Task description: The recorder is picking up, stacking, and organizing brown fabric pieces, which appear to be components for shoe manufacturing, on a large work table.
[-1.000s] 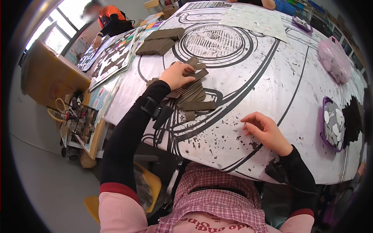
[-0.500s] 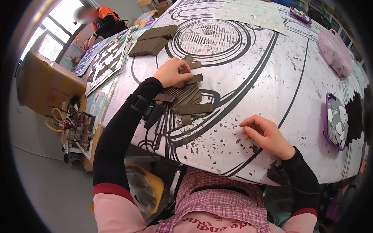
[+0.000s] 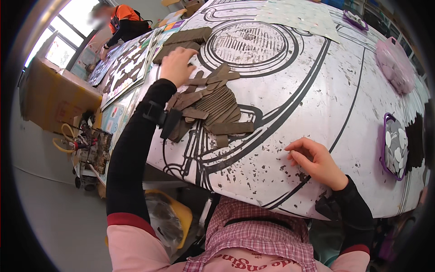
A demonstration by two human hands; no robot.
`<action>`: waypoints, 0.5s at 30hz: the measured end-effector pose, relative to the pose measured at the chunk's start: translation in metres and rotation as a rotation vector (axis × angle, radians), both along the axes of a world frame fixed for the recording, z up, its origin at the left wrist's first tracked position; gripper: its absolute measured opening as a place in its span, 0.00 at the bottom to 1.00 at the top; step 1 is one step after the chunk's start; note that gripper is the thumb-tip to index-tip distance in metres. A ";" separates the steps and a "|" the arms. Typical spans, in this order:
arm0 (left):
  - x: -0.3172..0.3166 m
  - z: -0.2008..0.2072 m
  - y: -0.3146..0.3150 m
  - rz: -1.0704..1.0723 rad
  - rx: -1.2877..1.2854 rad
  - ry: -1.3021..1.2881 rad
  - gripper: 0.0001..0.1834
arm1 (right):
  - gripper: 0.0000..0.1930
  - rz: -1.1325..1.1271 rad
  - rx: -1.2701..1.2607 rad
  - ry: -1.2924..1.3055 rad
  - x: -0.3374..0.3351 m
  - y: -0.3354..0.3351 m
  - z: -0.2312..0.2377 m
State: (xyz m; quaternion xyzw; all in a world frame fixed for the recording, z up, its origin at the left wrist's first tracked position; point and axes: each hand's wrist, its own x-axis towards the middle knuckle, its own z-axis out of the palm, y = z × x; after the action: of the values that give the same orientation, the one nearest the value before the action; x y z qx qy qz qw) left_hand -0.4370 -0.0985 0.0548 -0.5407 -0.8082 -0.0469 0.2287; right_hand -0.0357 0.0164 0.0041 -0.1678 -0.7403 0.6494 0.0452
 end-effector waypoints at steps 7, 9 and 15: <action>0.022 -0.029 -0.005 -0.142 -0.151 -0.471 0.10 | 0.09 -0.039 -0.015 -0.021 -0.003 -0.003 0.000; 0.022 -0.029 -0.009 -0.132 -0.122 -0.494 0.10 | 0.09 -0.053 -0.018 -0.015 -0.005 -0.003 -0.001; 0.014 -0.032 -0.019 -0.198 -0.169 -0.559 0.13 | 0.09 -0.061 -0.028 -0.037 -0.009 -0.002 -0.001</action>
State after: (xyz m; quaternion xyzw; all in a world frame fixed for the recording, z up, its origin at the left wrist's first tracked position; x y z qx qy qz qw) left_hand -0.4229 -0.1171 0.0226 -0.6002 -0.7841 -0.1486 -0.0537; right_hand -0.0444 0.0148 0.0033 -0.2029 -0.7265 0.6548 0.0487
